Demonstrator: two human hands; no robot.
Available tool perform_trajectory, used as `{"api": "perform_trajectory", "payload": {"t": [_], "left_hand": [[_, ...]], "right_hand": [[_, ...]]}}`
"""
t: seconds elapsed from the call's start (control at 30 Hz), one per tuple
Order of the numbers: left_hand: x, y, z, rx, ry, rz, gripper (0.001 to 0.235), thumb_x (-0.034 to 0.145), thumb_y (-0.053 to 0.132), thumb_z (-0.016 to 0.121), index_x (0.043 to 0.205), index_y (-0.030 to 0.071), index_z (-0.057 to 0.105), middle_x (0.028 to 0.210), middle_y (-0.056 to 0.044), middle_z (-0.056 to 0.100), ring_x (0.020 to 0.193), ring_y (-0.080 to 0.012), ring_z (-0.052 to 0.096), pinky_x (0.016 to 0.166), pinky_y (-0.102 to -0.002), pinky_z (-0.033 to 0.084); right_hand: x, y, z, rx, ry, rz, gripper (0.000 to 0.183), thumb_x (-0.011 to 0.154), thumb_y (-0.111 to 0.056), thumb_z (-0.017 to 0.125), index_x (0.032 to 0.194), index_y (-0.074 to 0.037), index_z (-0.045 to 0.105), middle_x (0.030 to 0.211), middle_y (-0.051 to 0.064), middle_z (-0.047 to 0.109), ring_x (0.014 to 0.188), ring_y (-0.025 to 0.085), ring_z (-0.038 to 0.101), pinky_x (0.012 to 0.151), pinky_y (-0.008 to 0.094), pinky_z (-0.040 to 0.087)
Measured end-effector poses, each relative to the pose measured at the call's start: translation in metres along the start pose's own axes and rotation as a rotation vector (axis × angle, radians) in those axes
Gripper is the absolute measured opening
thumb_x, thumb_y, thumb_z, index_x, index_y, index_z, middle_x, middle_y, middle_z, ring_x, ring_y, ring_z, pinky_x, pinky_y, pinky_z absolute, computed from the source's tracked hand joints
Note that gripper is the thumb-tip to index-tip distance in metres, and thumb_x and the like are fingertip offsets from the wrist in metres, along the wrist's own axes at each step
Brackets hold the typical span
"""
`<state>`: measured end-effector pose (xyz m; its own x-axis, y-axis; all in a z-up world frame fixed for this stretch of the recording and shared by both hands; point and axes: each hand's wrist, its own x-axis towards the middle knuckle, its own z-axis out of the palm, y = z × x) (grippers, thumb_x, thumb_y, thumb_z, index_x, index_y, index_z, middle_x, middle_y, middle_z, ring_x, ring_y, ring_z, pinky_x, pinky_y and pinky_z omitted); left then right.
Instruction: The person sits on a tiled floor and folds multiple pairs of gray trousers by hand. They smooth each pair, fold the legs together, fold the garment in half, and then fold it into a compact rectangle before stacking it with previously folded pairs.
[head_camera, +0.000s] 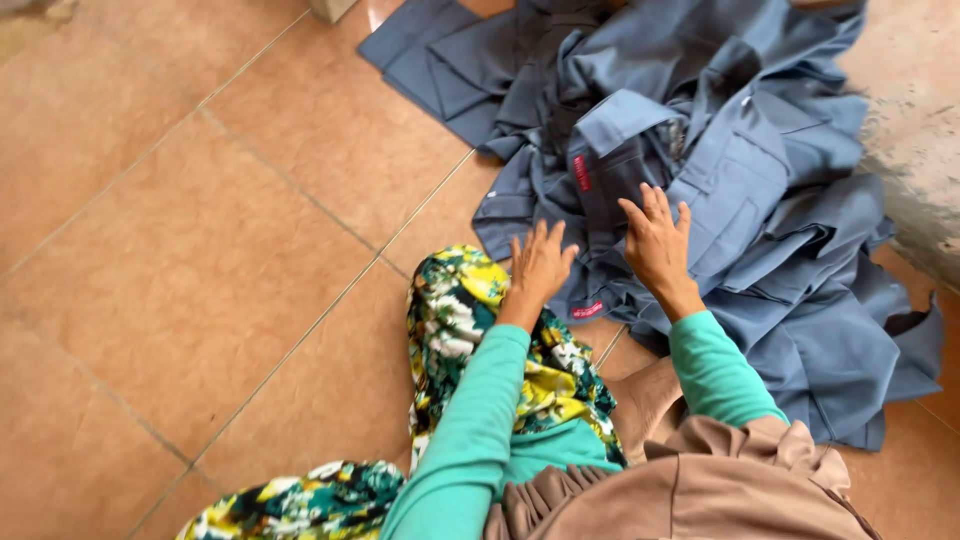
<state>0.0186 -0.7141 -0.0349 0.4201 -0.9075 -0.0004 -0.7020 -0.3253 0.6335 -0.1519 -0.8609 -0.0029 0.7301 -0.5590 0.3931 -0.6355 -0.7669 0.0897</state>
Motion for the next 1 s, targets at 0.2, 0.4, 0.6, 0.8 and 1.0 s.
{"api": "perform_trajectory", "payload": {"t": [0.2,0.4,0.6,0.8,1.0], "left_hand": [[-0.012,-0.006,0.06,-0.336,-0.252,-0.022,0.063,0.097,0.048,0.059,0.148,0.012,0.052,0.131,-0.021,0.063,0.123,-0.04,0.064,0.101,-0.052,0.052],[-0.02,0.016,0.012,-0.497,-0.403,-0.235,0.076,0.093,0.051,0.066,0.156,0.015,0.044,0.148,-0.023,0.054,0.14,-0.0376,0.05,0.115,-0.05,0.042],[-0.008,0.068,-0.081,-0.887,-0.228,-0.371,0.108,0.085,0.066,0.067,0.165,0.016,0.015,0.158,-0.035,0.034,0.146,-0.0483,0.035,0.123,-0.053,0.031],[0.051,-0.066,-0.064,-0.649,0.45,-0.281,0.051,0.079,-0.001,0.066,0.121,0.027,0.074,0.124,-0.012,0.072,0.123,-0.0353,0.064,0.106,-0.044,0.049],[0.065,-0.152,-0.151,-0.413,0.718,-0.281,0.05,0.075,-0.006,0.066,0.109,0.029,0.075,0.107,-0.004,0.076,0.11,-0.0285,0.07,0.096,-0.04,0.053]], "right_hand": [[-0.017,-0.009,-0.078,0.127,-0.388,0.209,0.108,0.071,-0.073,0.067,0.163,-0.034,0.028,0.173,0.022,0.006,0.157,0.046,0.004,0.104,0.085,0.023],[-0.053,-0.009,-0.032,-0.074,0.057,0.126,0.088,0.072,-0.007,0.065,0.156,-0.029,0.05,0.152,0.017,0.044,0.125,0.034,0.053,0.072,0.044,0.051],[-0.03,-0.043,0.007,0.657,0.143,0.23,0.084,0.066,0.01,0.068,0.146,-0.017,0.062,0.124,0.016,0.059,0.122,0.036,0.059,0.103,0.045,0.048],[0.034,-0.143,-0.02,1.414,-0.12,0.326,0.055,0.085,-0.002,0.079,0.138,-0.016,0.069,0.145,0.018,0.054,0.127,0.033,0.06,0.098,0.036,0.056],[0.073,-0.106,-0.046,0.823,0.439,0.196,0.035,0.088,0.009,0.073,0.11,-0.016,0.08,0.112,0.005,0.066,0.111,0.024,0.063,0.092,0.033,0.055]]}}
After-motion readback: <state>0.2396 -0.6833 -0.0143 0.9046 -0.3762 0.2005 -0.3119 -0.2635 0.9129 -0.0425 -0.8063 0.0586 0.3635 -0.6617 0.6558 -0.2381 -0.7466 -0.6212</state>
